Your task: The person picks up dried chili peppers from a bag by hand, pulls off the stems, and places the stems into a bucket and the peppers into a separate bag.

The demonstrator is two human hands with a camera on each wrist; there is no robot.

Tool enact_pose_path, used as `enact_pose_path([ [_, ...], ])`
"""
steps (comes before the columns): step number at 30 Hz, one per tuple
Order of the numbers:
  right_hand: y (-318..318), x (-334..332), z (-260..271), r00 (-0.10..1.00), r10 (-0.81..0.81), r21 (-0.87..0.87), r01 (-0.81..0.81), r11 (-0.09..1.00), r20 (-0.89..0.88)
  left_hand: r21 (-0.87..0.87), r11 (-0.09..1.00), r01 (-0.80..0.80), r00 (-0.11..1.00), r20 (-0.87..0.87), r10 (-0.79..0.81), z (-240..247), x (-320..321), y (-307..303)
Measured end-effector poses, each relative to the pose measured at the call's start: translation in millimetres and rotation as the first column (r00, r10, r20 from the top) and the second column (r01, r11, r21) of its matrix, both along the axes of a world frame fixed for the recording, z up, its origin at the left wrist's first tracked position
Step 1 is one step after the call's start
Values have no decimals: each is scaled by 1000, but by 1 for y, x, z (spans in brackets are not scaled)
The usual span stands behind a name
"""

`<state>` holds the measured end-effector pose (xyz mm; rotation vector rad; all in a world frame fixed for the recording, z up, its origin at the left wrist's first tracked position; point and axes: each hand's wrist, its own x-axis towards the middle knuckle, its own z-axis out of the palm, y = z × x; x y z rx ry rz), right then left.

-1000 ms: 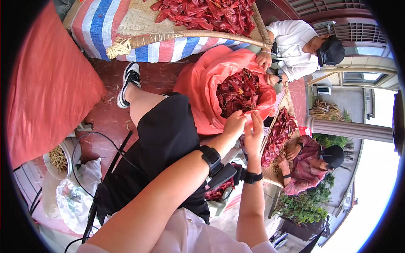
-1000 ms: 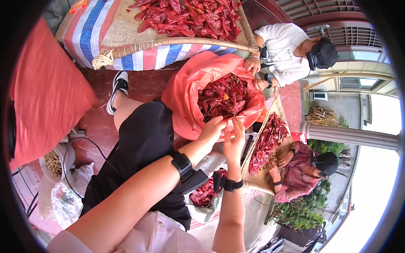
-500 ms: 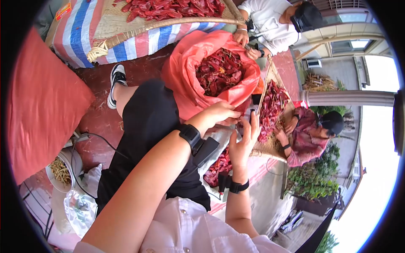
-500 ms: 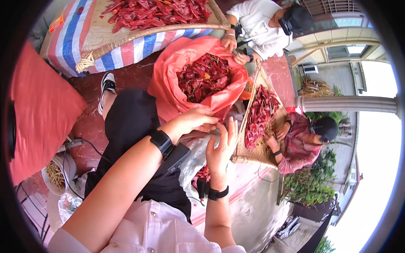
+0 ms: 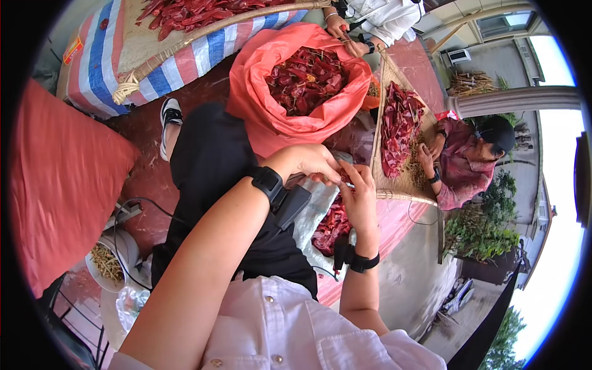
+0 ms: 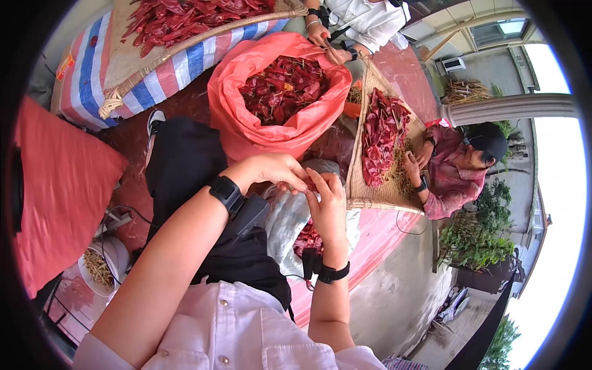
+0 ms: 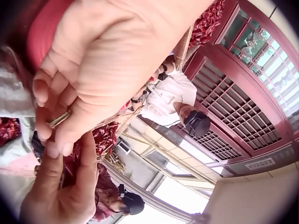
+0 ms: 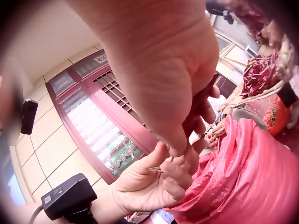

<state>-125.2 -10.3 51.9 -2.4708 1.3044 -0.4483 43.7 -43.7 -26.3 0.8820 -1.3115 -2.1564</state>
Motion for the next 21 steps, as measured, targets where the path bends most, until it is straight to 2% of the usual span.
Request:
enact_pose_path([
  [1, 2, -2, -3, 1000, -13, 0, 13, 1000, 5, -103, 995, 13, 994, 114, -1, 2, 1, 1],
  [3, 5, -3, -9, 999, 1, 26, -2, 1000, 38, -104, 995, 8, 987, 158, 9, 3, 1, 3],
  [5, 7, -6, -15, 1000, 18, -13, -18, 1000, 22, -126, 990, 57, 960, 280, -20, -2, 1, 2],
  [6, 8, -7, -17, 999, 20, -32, -21, 999, -28, -123, 991, 60, 958, 285, -22, -5, 0, 2],
  [8, 12, -7, -19, 995, 15, -52, -20, 998, -103, -253, 967, 0, 942, 324, 85, -12, -2, 3],
  [9, 12, -7, -20, 995, 16, -49, -21, 999, -99, -250, 968, 1, 941, 328, 84, -9, -2, 5],
  [11, 13, -8, -21, 996, -3, -70, -3, 998, -93, -379, 925, 18, 925, 358, 128, -2, -3, 5],
  [16, 10, -9, -27, 995, -79, -50, 82, 995, 54, -360, 933, 4, 963, 253, 94, -7, -11, 3],
  [18, 7, -13, -32, 929, -160, 164, 110, 980, 333, -413, 911, -21, 983, 156, 94, -7, -11, 1],
  [19, 7, -16, -38, 929, -160, 163, 111, 980, 333, -413, 910, -21, 984, 155, 93, -6, -11, 1],
  [21, 8, -17, -44, 801, -358, 398, 165, 903, 480, -428, 902, -63, 990, 89, 112, -4, -11, 1],
])
